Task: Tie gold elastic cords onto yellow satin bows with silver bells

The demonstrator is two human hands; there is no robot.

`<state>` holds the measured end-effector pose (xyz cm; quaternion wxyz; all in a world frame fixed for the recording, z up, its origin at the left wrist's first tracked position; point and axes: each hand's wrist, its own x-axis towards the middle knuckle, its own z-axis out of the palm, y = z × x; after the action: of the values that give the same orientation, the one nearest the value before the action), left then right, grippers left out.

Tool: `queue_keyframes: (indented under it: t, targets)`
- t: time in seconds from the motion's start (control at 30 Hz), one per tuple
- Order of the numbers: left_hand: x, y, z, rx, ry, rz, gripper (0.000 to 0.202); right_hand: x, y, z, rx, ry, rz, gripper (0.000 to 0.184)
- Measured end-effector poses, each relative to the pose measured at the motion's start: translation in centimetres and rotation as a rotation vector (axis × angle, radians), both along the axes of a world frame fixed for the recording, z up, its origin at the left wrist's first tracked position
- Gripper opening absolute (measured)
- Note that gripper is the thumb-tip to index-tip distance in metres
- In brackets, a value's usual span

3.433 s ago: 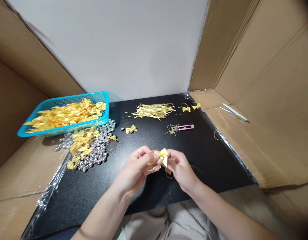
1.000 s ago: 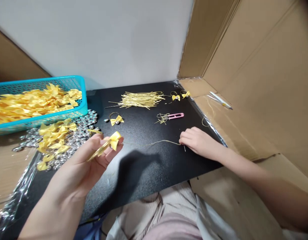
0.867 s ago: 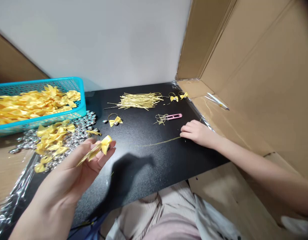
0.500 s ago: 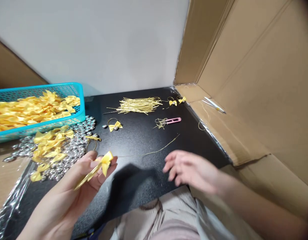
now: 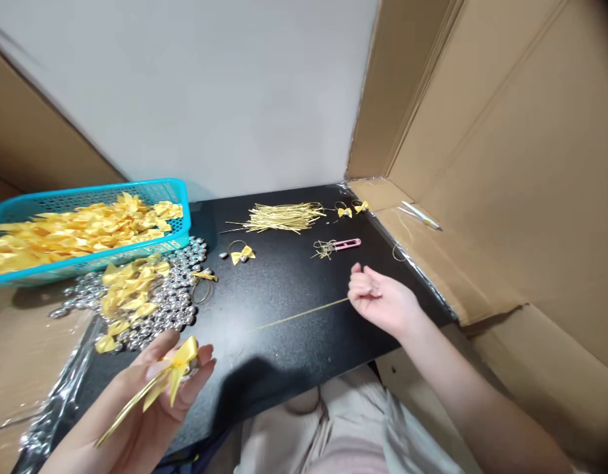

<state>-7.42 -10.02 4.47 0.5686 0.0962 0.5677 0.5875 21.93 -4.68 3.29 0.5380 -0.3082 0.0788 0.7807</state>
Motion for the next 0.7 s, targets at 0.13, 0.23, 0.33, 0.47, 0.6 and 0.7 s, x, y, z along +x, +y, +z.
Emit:
queue_keyframes:
  t: [0.13, 0.23, 0.33, 0.47, 0.6, 0.7]
  targets:
    - [1.1, -0.2, 0.7, -0.010, -0.113, -0.047, 0.021, 2.9, -0.7, 0.2, 0.036, -0.140, 0.040, 0.042]
    - [1.7, -0.8, 0.8, -0.004, -0.146, -0.093, 0.027, 3.8, -1.1, 0.2, 0.067, -0.254, 0.099, 0.041]
    - [2.0, -1.2, 0.1, -0.036, -0.166, -0.106, 0.029, 4.4, -1.4, 0.1, 0.104, -0.358, 0.178, 0.039]
    - [3.5, -1.0, -0.5, 0.022, -0.177, -0.132, 0.024, 4.0, -1.8, 0.0, 0.309, -0.700, 0.371, 0.039]
    - [5.9, 0.4, 0.1, -0.006, -0.233, -0.120, 0.025, 1.4, -2.5, 0.4, 0.813, -1.141, 0.541, 0.038]
    - [7.4, 1.6, 0.6, -0.032, -0.259, -0.127, 0.024, -1.0, -3.2, 0.9, 1.210, -1.226, 0.450, 0.038]
